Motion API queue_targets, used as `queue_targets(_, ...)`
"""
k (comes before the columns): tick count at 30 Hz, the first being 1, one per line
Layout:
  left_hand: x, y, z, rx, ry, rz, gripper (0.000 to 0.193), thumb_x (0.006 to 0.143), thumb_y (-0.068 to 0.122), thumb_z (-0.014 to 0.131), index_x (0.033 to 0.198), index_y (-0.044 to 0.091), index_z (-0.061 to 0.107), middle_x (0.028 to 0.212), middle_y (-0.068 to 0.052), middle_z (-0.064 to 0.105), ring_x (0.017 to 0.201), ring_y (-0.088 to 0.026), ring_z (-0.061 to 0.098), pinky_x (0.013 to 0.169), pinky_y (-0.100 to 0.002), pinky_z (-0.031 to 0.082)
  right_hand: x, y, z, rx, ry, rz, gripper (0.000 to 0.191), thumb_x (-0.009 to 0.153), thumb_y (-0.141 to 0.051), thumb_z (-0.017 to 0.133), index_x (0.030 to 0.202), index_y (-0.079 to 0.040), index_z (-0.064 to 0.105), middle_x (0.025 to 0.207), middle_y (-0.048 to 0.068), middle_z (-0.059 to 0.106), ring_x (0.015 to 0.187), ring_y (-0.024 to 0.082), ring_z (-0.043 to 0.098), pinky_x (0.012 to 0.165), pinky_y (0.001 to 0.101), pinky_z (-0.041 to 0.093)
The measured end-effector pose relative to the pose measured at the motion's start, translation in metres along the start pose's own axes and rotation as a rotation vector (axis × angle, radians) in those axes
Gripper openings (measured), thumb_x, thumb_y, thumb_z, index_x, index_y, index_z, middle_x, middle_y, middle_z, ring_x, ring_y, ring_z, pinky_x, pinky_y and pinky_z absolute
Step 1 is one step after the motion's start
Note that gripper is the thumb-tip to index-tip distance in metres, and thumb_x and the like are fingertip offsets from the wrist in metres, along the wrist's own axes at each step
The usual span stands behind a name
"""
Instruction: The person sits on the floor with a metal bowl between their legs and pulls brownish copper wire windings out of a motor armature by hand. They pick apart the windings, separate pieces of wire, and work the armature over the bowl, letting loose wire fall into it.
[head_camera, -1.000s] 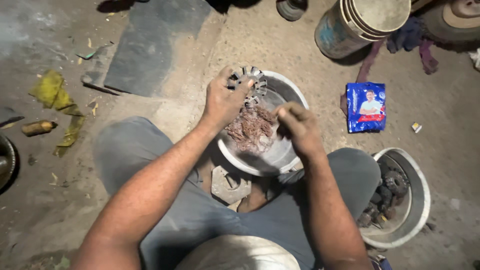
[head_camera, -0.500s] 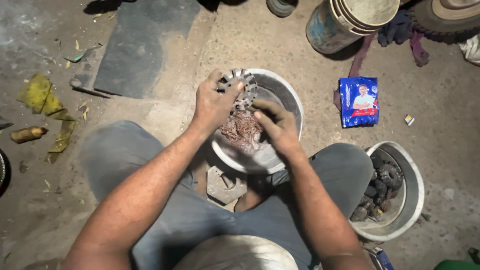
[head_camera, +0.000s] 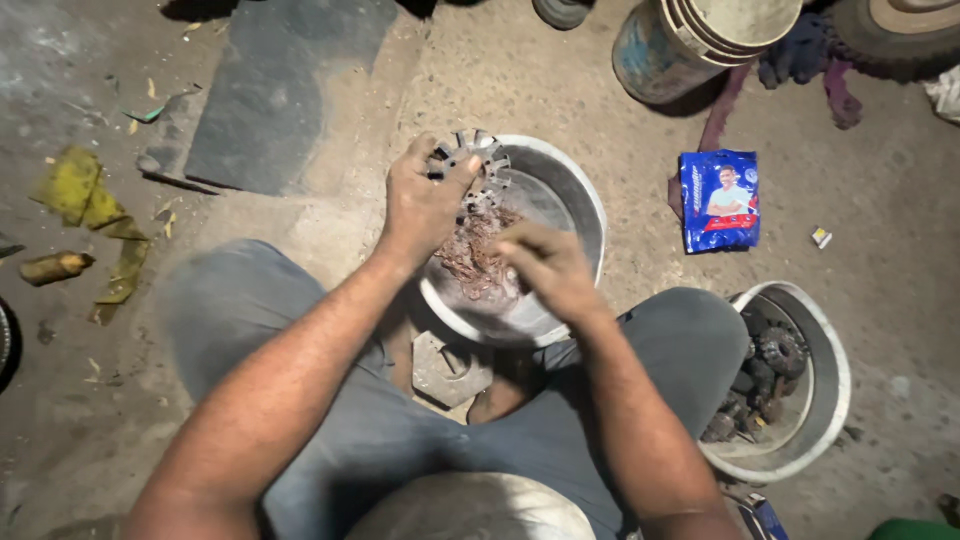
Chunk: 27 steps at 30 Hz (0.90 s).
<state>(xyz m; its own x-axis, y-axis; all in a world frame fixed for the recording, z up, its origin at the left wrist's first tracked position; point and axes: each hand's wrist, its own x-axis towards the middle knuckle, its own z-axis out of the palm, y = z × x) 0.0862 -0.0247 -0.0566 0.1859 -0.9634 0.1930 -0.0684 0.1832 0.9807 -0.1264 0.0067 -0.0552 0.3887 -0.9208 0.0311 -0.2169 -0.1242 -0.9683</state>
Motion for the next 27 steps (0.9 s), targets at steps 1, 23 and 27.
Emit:
queue_targets(1,0.001,-0.001,0.0,-0.022,-0.03,-0.019,0.016,0.099,0.011,0.074,0.104,-0.001,0.065,0.094,-0.008,0.075,0.087,-0.01,0.072,0.073,-0.024,0.059,0.0,0.0,-0.005,0.107,0.083,0.119,0.017,0.101,-0.022,0.068,0.1,-0.008,0.075,0.076,0.0,0.066,0.057,0.007,0.052,0.049,0.0255,0.042)
queue_targets(23,-0.002,0.0,0.001,-0.182,-0.093,-0.084,0.013,0.098,0.012,0.071,0.101,0.002,0.064,0.091,-0.007,0.076,0.081,-0.009,0.071,0.067,-0.024,0.057,0.0,-0.001,0.031,0.351,0.125,0.275,0.022,0.098,-0.015,0.07,0.116,-0.004,0.07,0.078,0.001,0.062,0.06,0.009,0.061,0.051,0.0271,0.055)
queue_targets(27,-0.001,0.004,-0.002,-0.223,-0.051,-0.215,0.016,0.095,0.014,0.071,0.105,0.003,0.066,0.091,-0.005,0.075,0.079,-0.01,0.074,0.068,-0.023,0.06,0.003,-0.001,0.006,-0.031,0.184,0.102,0.016,0.101,-0.016,0.067,0.108,-0.005,0.076,0.072,0.0,0.065,0.056,0.007,0.056,0.049,0.0239,0.045)
